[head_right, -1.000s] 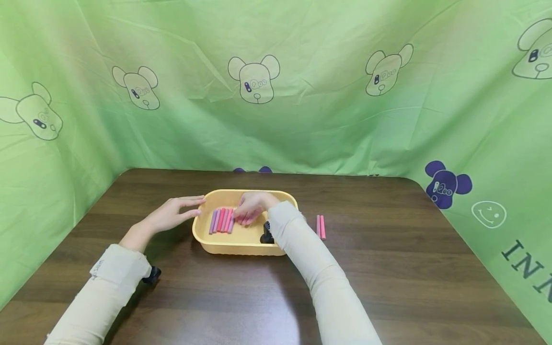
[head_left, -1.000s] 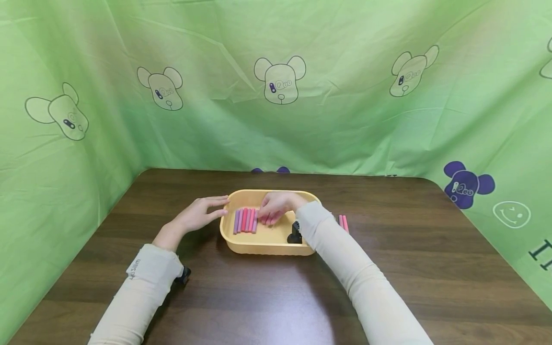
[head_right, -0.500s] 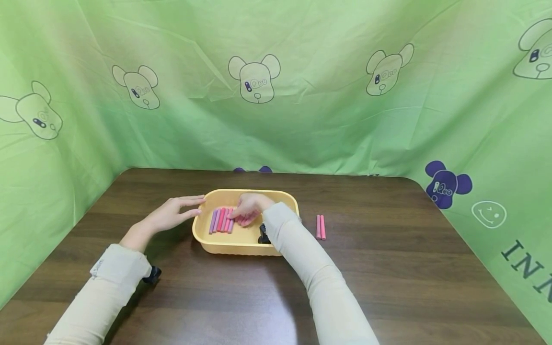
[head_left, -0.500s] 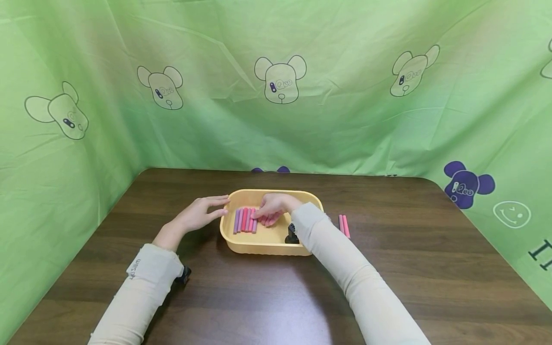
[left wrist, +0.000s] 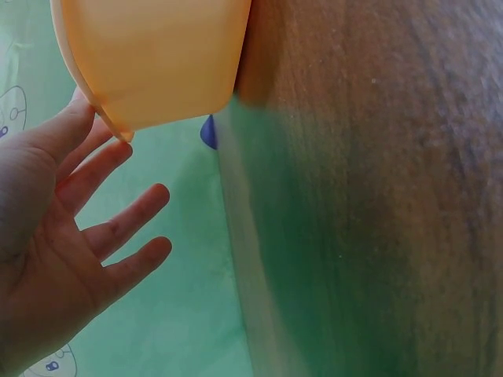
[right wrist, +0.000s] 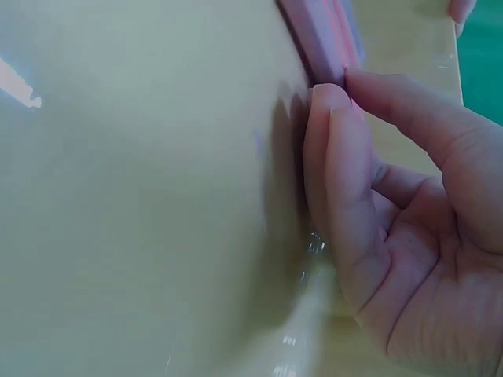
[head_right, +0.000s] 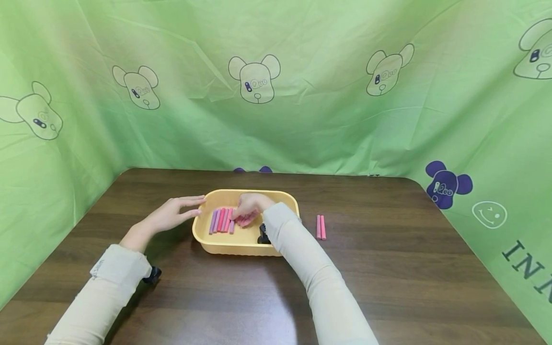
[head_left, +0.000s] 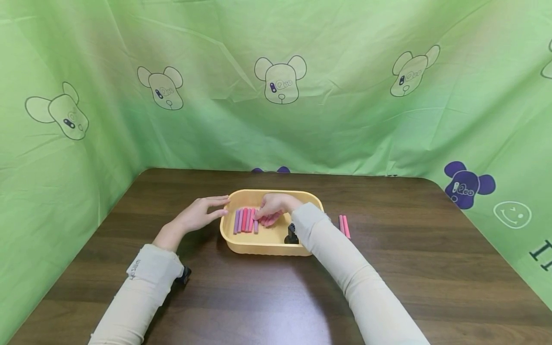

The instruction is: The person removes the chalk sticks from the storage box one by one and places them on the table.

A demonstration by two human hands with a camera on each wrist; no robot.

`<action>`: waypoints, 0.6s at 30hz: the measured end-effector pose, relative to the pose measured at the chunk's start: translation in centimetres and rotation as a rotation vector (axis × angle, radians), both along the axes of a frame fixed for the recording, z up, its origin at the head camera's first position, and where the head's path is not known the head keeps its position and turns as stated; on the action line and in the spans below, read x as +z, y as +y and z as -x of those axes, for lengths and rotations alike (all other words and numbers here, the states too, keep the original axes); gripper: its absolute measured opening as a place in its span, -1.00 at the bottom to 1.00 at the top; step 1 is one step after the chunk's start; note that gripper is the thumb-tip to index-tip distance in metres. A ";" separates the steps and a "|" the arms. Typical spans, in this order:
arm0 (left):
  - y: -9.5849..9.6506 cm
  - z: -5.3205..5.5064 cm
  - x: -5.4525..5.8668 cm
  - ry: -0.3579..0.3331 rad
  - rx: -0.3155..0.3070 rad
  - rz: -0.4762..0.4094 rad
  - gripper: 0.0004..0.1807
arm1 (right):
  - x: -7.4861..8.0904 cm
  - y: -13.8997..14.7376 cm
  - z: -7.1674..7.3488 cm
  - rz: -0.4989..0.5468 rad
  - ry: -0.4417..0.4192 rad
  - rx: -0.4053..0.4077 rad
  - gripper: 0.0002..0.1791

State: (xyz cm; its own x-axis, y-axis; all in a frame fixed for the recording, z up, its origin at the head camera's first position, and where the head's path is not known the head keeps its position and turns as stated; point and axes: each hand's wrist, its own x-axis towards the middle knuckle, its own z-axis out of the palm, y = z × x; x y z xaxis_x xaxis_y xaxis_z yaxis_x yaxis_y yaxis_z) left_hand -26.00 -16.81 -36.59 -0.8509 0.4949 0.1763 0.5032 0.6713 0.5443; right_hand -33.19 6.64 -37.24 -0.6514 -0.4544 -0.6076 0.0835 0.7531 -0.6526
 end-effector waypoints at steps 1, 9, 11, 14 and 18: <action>0.0 0.0 0.0 0.007 -0.003 0.005 -0.53 | 0.0 0.0 0.0 0.007 -0.009 -0.003 -0.75; -0.1 0.0 -0.2 0.004 -0.007 0.007 -0.52 | 0.3 0.7 0.2 0.073 -0.046 0.020 -0.75; -0.1 0.0 -0.2 0.003 -0.008 0.008 -0.52 | 0.6 1.0 0.2 0.087 -0.041 0.027 -0.77; -0.1 -0.1 -0.1 -0.002 -0.001 0.008 -0.52 | 1.1 1.5 0.3 0.111 -0.021 0.028 -0.83; -0.1 0.0 -0.1 -0.006 0.003 0.007 -0.52 | 1.7 2.4 0.4 0.138 0.002 0.020 -0.84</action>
State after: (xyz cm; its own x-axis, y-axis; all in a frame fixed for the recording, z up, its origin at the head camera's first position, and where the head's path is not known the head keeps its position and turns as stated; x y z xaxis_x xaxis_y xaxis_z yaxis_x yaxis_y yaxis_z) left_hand -25.95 -16.87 -36.64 -0.8535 0.4933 0.1680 0.4979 0.6767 0.5425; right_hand -33.58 9.00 -35.58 -0.6421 -0.5468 -0.5374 0.0680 0.6576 -0.7503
